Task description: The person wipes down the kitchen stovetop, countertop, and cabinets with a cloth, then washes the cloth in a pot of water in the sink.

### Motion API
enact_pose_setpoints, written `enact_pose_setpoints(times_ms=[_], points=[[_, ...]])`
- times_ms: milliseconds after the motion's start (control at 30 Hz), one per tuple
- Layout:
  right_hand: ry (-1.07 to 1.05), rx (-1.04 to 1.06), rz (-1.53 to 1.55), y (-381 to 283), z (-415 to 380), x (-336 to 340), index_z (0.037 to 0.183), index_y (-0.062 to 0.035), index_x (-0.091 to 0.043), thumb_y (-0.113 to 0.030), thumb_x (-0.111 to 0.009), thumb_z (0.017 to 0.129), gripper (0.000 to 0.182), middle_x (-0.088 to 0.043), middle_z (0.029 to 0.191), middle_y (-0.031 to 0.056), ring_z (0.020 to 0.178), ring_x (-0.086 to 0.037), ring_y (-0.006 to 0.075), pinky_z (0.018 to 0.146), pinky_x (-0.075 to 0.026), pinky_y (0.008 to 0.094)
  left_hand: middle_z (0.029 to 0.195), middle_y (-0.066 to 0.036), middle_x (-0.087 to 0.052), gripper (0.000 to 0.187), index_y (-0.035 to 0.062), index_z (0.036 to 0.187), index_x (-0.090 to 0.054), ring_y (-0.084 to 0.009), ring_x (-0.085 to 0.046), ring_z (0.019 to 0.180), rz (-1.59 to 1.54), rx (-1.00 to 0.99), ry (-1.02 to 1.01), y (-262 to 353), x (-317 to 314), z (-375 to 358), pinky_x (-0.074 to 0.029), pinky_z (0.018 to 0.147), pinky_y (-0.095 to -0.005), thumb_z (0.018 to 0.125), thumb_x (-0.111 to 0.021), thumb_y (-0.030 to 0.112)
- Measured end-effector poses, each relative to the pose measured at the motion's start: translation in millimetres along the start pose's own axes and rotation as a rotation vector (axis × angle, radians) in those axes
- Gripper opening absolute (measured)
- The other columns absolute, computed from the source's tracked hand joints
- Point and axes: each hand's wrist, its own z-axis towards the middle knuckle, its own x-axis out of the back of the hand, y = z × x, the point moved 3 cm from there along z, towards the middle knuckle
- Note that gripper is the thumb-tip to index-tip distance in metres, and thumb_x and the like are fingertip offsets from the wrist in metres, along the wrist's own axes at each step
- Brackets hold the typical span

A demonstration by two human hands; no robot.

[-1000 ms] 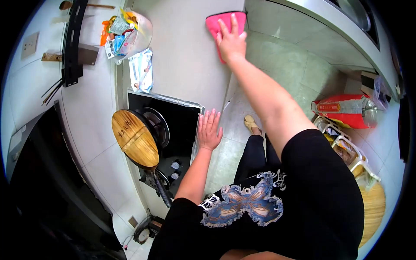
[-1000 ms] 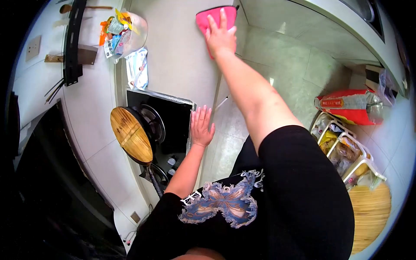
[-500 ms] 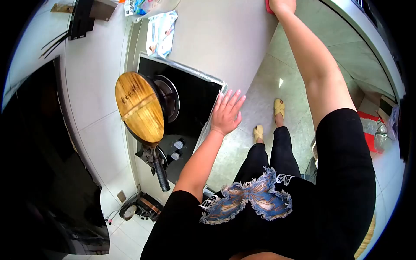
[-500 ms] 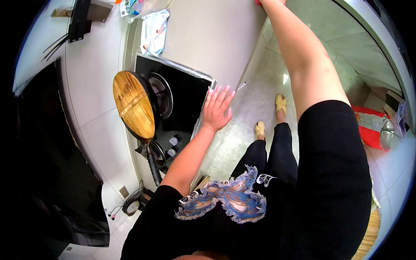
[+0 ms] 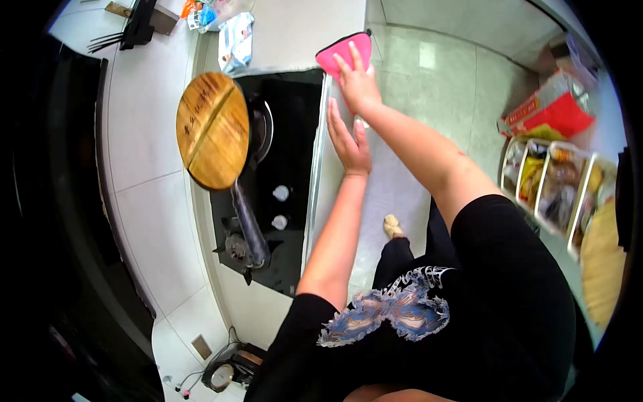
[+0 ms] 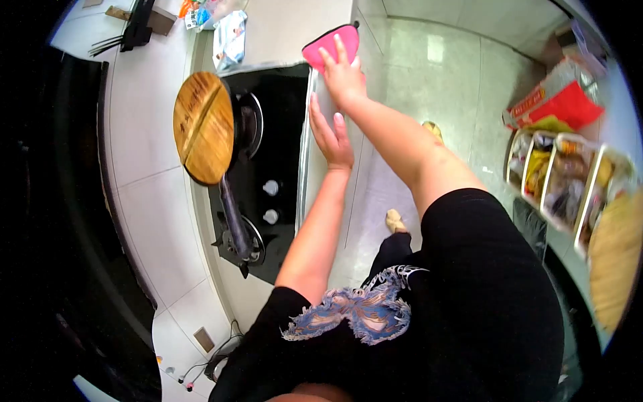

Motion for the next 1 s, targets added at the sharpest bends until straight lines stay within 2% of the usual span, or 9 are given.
enact_pose_setpoints(times_ms=[67,200,333,500,600,667,733,800,1000], points=[[-0.027,-0.061,0.063,-20,-70,-15,0.150,-0.0350,-0.050,-0.023,-0.061,0.098,0.055,-0.014,0.173,-0.0021,0.129,-0.044,0.0608,0.102,-0.054,0.0559,0.160,-0.025,-0.038,0.063,-0.0026,0.157,-0.035,-0.0420,-0.035,0.149,0.023,-0.013,-0.093,25,39,-62,-0.024,0.124,-0.0494,0.104,-0.050,0.029],[-0.013,0.002,0.076,-57,-212,-36,0.151,-0.0318,-0.049,-0.021,-0.067,0.094,0.061,-0.014,0.173,-0.0016,0.132,-0.037,0.0645,0.111,-0.046,0.0572,0.157,-0.022,-0.044,0.059,-0.0009,0.155,-0.040,-0.0390,-0.039,0.148,0.254,-0.070,-0.364,33,144,-205,-0.024,0.124,-0.0506,0.103,-0.052,0.023],[-0.172,-0.063,0.075,-96,-337,-34,0.153,-0.0312,-0.048,-0.019,-0.066,0.094,0.062,-0.012,0.173,-0.0031,0.137,-0.035,0.0576,0.112,-0.044,0.0587,0.159,-0.016,-0.045,0.060,0.0047,0.154,-0.043,-0.0355,-0.039,0.150,0.449,0.012,-0.446,18,265,-327,-0.024,0.125,-0.0547,0.097,-0.059,0.016],[-0.214,-0.027,0.093,-104,-393,-34,0.153,-0.0308,-0.046,-0.016,-0.069,0.092,0.066,-0.014,0.172,0.0000,0.134,-0.041,0.0537,0.110,-0.046,0.0567,0.160,-0.017,-0.044,0.059,0.0029,0.155,-0.042,-0.0371,-0.039,0.149,0.681,0.032,-0.632,-8,348,-432,-0.023,0.125,-0.0541,0.100,-0.054,0.021],[-0.205,-0.018,0.124,-106,-396,-31,0.152,-0.0298,-0.047,-0.015,-0.069,0.092,0.066,-0.014,0.172,-0.0003,0.135,-0.040,0.0532,0.111,-0.044,0.0570,0.163,-0.016,-0.040,0.062,0.0046,0.157,-0.040,-0.0353,-0.035,0.152,0.749,0.062,-0.698,-24,375,-468,-0.021,0.126,-0.0541,0.099,-0.054,0.022],[-0.196,-0.020,0.178,-103,-394,-37,0.152,-0.0301,-0.048,-0.019,-0.068,0.093,0.063,-0.009,0.173,-0.0014,0.139,-0.036,0.0533,0.115,-0.034,0.0630,0.165,-0.015,-0.037,0.065,0.0060,0.159,-0.038,-0.0337,-0.032,0.154,0.769,0.071,-0.740,-40,372,-480,-0.020,0.127,-0.0539,0.099,-0.054,0.024],[-0.163,0.005,0.211,-101,-395,-40,0.152,-0.0301,-0.048,-0.019,-0.068,0.094,0.063,-0.010,0.173,-0.0002,0.138,-0.036,0.0544,0.117,-0.029,0.0650,0.166,-0.015,-0.036,0.065,0.0057,0.159,-0.038,-0.0352,-0.030,0.155,0.796,0.039,-0.629,-43,368,-485,-0.017,0.127,-0.0546,0.100,-0.050,0.028],[-0.110,0.024,0.227,-99,-396,-46,0.150,-0.0300,-0.051,-0.020,-0.068,0.094,0.060,-0.010,0.173,-0.0004,0.138,-0.035,0.0533,0.116,-0.029,0.0676,0.165,-0.016,-0.036,0.066,0.0054,0.159,-0.039,-0.0362,-0.030,0.155,0.742,0.036,-0.614,-44,365,-486,-0.016,0.127,-0.0550,0.098,-0.050,0.028],[-0.098,-0.017,0.281,-106,-431,-49,0.148,-0.0284,-0.053,-0.021,-0.068,0.094,0.057,-0.015,0.172,0.0000,0.135,-0.037,0.0524,0.115,-0.034,0.0644,0.165,-0.014,-0.038,0.065,0.0063,0.158,-0.041,-0.0338,-0.030,0.155,0.722,0.020,-0.574,-38,365,-482,-0.018,0.127,-0.0528,0.097,-0.050,0.026]])
